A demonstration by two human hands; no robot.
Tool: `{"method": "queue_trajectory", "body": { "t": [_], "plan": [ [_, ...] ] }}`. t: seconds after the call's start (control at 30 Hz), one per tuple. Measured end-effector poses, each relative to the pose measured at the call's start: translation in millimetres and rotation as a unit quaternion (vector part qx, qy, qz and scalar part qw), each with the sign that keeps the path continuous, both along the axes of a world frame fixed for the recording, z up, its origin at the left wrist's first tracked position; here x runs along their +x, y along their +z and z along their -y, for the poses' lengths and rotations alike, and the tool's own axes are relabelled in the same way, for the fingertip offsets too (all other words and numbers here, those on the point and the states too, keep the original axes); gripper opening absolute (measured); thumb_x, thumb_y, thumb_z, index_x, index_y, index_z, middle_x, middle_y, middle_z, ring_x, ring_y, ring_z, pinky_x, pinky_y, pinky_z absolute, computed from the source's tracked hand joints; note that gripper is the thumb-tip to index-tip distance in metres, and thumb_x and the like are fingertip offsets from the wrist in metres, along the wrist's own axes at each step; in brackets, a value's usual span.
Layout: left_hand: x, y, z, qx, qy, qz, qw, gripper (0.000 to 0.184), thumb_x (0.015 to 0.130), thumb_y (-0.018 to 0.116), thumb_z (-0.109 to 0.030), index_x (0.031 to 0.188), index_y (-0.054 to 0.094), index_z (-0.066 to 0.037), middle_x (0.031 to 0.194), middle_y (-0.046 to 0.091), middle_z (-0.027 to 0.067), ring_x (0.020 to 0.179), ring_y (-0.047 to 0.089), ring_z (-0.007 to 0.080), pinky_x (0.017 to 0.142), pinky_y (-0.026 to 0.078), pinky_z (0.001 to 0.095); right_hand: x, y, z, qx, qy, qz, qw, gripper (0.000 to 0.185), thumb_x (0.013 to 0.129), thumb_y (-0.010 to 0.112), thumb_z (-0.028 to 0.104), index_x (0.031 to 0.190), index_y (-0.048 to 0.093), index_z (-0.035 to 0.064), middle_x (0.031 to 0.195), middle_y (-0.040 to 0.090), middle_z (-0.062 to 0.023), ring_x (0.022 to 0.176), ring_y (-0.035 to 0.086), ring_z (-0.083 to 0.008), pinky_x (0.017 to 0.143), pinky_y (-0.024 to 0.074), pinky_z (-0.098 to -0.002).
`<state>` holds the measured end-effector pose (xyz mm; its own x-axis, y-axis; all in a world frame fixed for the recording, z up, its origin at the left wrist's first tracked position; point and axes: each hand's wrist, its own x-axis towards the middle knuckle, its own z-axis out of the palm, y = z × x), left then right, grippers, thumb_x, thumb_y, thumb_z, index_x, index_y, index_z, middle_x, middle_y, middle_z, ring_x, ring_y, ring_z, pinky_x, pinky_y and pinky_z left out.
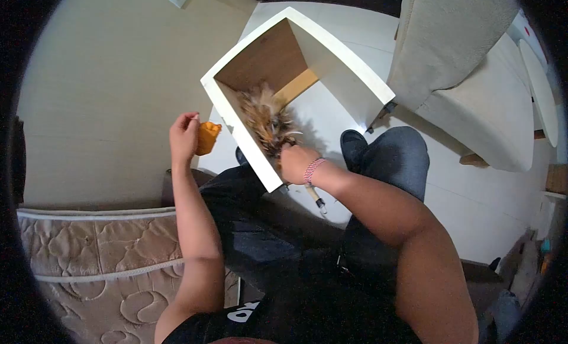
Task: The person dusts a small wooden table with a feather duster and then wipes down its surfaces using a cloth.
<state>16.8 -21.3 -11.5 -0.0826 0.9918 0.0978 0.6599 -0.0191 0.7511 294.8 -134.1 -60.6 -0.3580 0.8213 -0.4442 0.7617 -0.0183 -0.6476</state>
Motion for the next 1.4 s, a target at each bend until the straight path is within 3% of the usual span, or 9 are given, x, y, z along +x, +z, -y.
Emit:
{"method": "queue_trajectory", "body": {
  "t": [0.1, 0.47, 0.57, 0.67, 0.83, 0.9, 1.1, 1.27, 1.4],
  "plan": [
    [1.7, -2.8, 1.1, -0.011, -0.013, -0.027, 0.999, 0.021, 0.093, 0.062, -0.016, 0.101, 0.068, 0.002, 0.085, 0.07, 0.0087, 0.079, 0.063, 0.0141, 0.074, 0.051, 0.0299, 4.5, 17.2, -0.4, -0.054, 0.079, 0.015, 0.995, 0.029, 0.08, 0.055, 0.01, 0.098, 0.066, -0.0102, 0.099, 0.067, -0.0311, 0.098, 0.066, -0.0424, 0.088, 0.0518, -0.0479],
    [10.2, -8.9, -19.0, -0.05, -0.029, -0.076, 0.995, 0.025, 0.09, 0.062, -0.022, 0.102, 0.069, -0.001, 0.085, 0.07, 0.0144, 0.077, 0.067, 0.0233, 0.073, 0.052, 0.0352, -5.2, -19.1, 5.3, 0.004, 0.004, -0.047, 0.999, 0.036, 0.086, 0.051, 0.02, 0.099, 0.054, -0.0133, 0.093, 0.064, -0.0354, 0.092, 0.063, -0.0491, 0.087, 0.0498, -0.0508],
    [14.9, -6.1, -17.4, -0.063, -0.021, -0.078, 0.995, 0.025, 0.09, 0.062, -0.023, 0.102, 0.069, -0.002, 0.086, 0.07, 0.0145, 0.077, 0.067, 0.0249, 0.074, 0.052, 0.0363, -1.0, 16.7, 0.7, 0.04, -0.021, -0.067, 0.997, 0.035, 0.086, 0.051, 0.02, 0.098, 0.055, -0.0123, 0.092, 0.064, -0.034, 0.092, 0.063, -0.0484, 0.086, 0.0499, -0.0511],
    [14.2, -15.7, -24.3, -0.062, -0.032, -0.065, 0.995, 0.025, 0.09, 0.061, -0.022, 0.102, 0.069, -0.003, 0.086, 0.071, 0.0149, 0.078, 0.067, 0.0265, 0.074, 0.052, 0.0372, -0.1, -37.6, -4.5, 0.019, 0.016, -0.023, 0.999, 0.035, 0.083, 0.053, 0.018, 0.099, 0.059, -0.013, 0.092, 0.065, -0.0341, 0.09, 0.064, -0.0486, 0.084, 0.0523, -0.0493],
    [25.0, -17.5, -31.9, -0.071, -0.087, -0.116, 0.987, 0.026, 0.088, 0.061, -0.024, 0.103, 0.069, -0.004, 0.088, 0.071, 0.0167, 0.083, 0.068, 0.0304, 0.077, 0.053, 0.0391, 18.9, 18.5, -28.1, 0.015, 0.09, 0.017, 0.996, 0.037, 0.082, 0.054, 0.02, 0.1, 0.06, -0.0118, 0.094, 0.066, -0.0305, 0.093, 0.065, -0.0454, 0.085, 0.0522, -0.0466],
    [25.4, -13.7, -30.4, -0.083, -0.08, -0.097, 0.989, 0.027, 0.088, 0.061, -0.026, 0.102, 0.07, -0.004, 0.091, 0.071, 0.0182, 0.085, 0.068, 0.0325, 0.079, 0.053, 0.0403, 34.9, 41.9, -33.6, 0.073, -0.013, -0.055, 0.996, 0.037, 0.081, 0.056, 0.02, 0.103, 0.059, -0.0094, 0.099, 0.065, -0.0314, 0.098, 0.063, -0.0442, 0.087, 0.0501, -0.0478],
    [24.2, -12.7, -27.2, -0.085, -0.084, -0.116, 0.986, 0.027, 0.086, 0.059, -0.024, 0.103, 0.07, -0.006, 0.095, 0.071, 0.0195, 0.092, 0.068, 0.0344, 0.084, 0.052, 0.0412, 64.0, 47.8, -37.9, 0.103, -0.023, 0.078, 0.991, 0.039, 0.08, 0.058, 0.02, 0.105, 0.06, -0.0102, 0.102, 0.064, -0.0322, 0.101, 0.062, -0.0442, 0.092, 0.0483, -0.0473],
    [24.3, -9.1, -23.5, -0.098, -0.077, -0.085, 0.989, 0.027, 0.086, 0.059, -0.024, 0.103, 0.07, -0.006, 0.096, 0.071, 0.0195, 0.092, 0.068, 0.0338, 0.084, 0.052, 0.0419, 74.6, 45.1, -31.2, 0.101, -0.187, -0.001, 0.977, 0.038, 0.082, 0.056, 0.019, 0.105, 0.061, -0.0105, 0.105, 0.064, -0.0328, 0.103, 0.061, -0.0455, 0.096, 0.0476, -0.047],
    [23.5, -5.0, -20.9, -0.082, -0.083, -0.102, 0.988, 0.027, 0.087, 0.059, -0.025, 0.103, 0.07, -0.006, 0.095, 0.071, 0.0195, 0.092, 0.068, 0.0339, 0.085, 0.052, 0.0413, 56.9, 14.4, -7.1, 0.088, -0.178, 0.092, 0.976, 0.037, 0.083, 0.055, 0.021, 0.103, 0.06, -0.01, 0.105, 0.063, -0.0342, 0.104, 0.061, -0.0468, 0.095, 0.0472, -0.0487]
  ]
}}
